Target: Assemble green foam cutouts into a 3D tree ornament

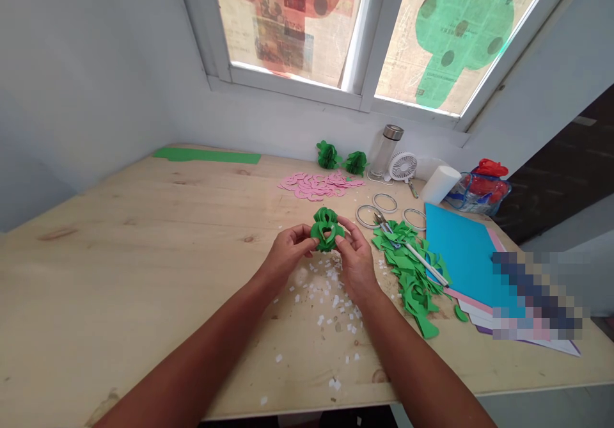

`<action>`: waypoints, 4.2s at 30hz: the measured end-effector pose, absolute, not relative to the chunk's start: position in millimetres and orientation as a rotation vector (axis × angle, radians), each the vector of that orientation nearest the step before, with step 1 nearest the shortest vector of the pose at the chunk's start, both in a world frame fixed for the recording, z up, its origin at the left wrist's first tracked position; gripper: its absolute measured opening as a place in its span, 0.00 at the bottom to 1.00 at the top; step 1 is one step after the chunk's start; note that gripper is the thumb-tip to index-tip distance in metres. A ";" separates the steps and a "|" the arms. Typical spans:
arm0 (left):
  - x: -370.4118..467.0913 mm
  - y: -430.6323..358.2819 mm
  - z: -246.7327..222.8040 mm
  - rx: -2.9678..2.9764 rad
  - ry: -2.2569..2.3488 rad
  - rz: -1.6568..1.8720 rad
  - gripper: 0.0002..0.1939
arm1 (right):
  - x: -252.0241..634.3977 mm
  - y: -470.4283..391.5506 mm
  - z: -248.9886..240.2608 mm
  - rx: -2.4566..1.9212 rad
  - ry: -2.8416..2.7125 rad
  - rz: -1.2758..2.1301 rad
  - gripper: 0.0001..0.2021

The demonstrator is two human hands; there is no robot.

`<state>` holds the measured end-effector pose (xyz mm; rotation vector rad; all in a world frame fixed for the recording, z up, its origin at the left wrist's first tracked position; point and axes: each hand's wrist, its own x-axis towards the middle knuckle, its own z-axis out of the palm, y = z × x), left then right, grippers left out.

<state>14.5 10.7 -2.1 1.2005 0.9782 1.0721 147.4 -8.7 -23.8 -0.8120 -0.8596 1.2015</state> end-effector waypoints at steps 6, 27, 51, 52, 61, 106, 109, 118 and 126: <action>17.8 7.7 -0.5 1.336 1.053 1.126 0.08 | 146.8 -8.5 -24.3 -0.893 -0.828 1.148 0.19; 18.3 6.9 -3.4 1.507 1.076 1.081 0.08 | 145.7 -10.6 -22.1 -0.948 -0.856 1.085 0.20; 16.7 6.7 -11.4 2.370 1.242 1.451 0.06 | 144.4 -15.9 -24.9 -1.149 -1.252 0.757 0.11; 16.6 6.5 -11.4 2.376 1.251 1.444 0.07 | 144.2 -16.8 -24.9 -1.154 -1.281 0.729 0.11; 15.6 7.5 -11.3 2.337 1.234 1.451 0.06 | 145.9 -17.8 -29.7 -1.245 -1.456 0.582 0.13; 13.1 5.0 -3.4 2.606 1.208 1.357 0.10 | 146.3 -23.9 -23.6 -1.268 -1.627 0.458 0.21; 14.2 5.6 -6.2 2.499 1.237 1.368 0.09 | 146.2 -23.1 -24.3 -1.276 -1.576 0.516 0.21; 11.7 9.5 -5.6 1.960 1.273 1.506 0.05 | 144.0 -18.2 -22.8 -1.100 -1.314 0.893 0.17; 3.4 15.8 -6.1 1.836 1.345 1.528 0.07 | 146.6 -13.1 -21.7 -1.071 -1.159 0.872 0.14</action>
